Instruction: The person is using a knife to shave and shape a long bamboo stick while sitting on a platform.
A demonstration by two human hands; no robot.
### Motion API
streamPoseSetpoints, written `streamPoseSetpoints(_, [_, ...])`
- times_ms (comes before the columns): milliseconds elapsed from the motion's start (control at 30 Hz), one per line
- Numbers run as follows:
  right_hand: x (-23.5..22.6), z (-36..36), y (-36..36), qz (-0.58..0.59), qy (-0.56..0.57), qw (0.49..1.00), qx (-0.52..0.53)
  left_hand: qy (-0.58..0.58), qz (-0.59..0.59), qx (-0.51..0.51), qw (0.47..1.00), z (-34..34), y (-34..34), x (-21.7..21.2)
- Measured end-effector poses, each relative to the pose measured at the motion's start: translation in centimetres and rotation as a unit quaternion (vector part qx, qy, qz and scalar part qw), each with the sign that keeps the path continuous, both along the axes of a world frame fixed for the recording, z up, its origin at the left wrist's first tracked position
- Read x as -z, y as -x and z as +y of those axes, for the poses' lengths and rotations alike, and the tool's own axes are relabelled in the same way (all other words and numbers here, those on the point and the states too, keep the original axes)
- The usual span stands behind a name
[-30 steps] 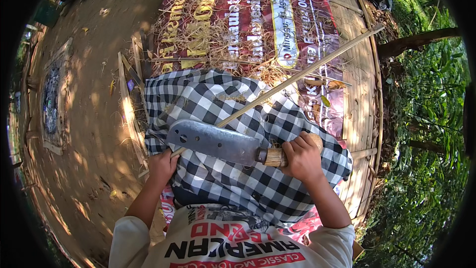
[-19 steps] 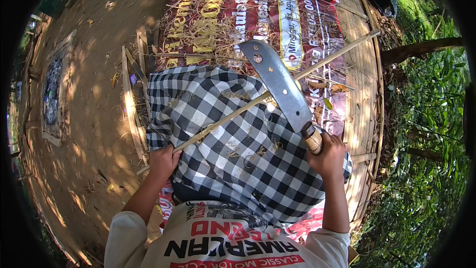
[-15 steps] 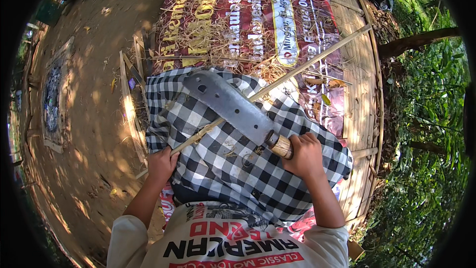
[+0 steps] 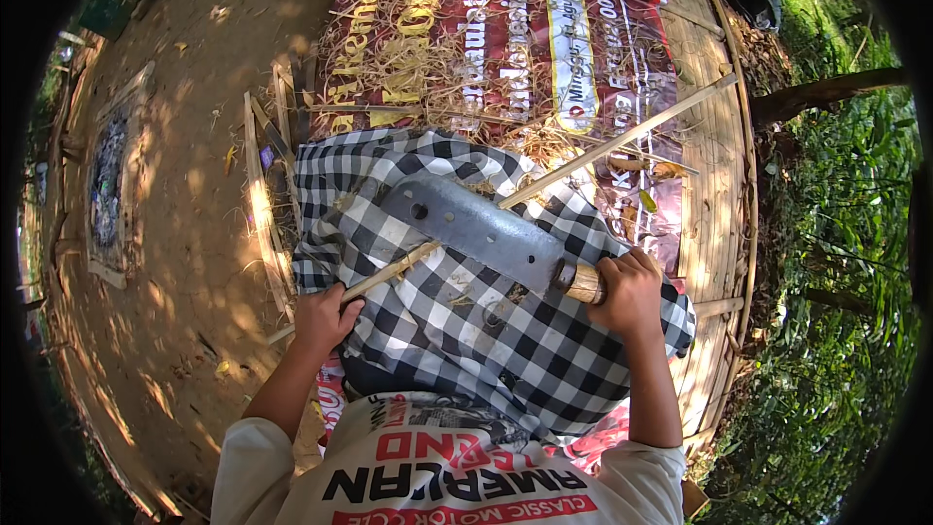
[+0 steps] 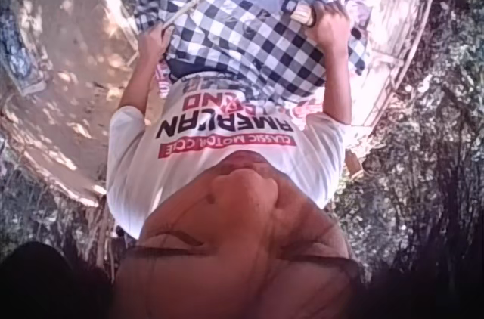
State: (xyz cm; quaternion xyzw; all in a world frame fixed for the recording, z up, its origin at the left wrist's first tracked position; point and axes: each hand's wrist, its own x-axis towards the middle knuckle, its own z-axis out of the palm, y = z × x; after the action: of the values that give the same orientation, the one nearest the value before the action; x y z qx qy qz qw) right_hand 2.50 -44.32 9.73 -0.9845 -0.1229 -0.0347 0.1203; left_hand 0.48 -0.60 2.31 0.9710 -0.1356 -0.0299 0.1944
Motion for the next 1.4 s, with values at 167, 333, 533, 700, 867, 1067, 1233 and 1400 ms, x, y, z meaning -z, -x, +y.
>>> streamPoseSetpoints(167, [1.4,3.4,0.9,0.02,-0.047,0.998,0.022,0.029,0.011,-0.016,0.999,-0.3,0.2,0.8])
streamPoseSetpoints(333, [1.3,2.4,-0.8,0.007,0.002,1.0,0.005,0.014,0.033,-0.03,0.999,1.0,0.7,1.0])
streamPoseSetpoints(533, [0.9,-1.1,0.1,0.0,-0.036,0.987,0.156,0.032,-0.005,-0.016,0.999,-0.5,-0.1,0.6])
streamPoseSetpoints(700, [1.3,2.9,-0.4,0.061,-0.046,0.997,0.017,0.02,-0.007,-0.018,1.0,0.4,0.2,0.8])
streamPoseSetpoints(867, [1.1,-1.2,-0.9,0.042,-0.015,0.998,0.048,0.015,-0.005,-0.019,1.0,-0.4,0.3,0.3])
streamPoseSetpoints(1067, [0.2,-1.2,-1.0,0.02,-0.013,0.999,0.039,0.029,-0.001,-0.021,0.999,0.0,0.3,0.5])
streamPoseSetpoints(1233, [1.1,2.1,-0.1,0.006,-0.034,0.999,0.025,0.043,-0.002,-0.025,0.999,-0.4,0.5,0.8])
streamPoseSetpoints(1400, [1.6,-1.6,-1.5,-0.003,0.002,0.998,0.06,0.041,0.003,-0.023,0.999,0.2,0.5,0.8])
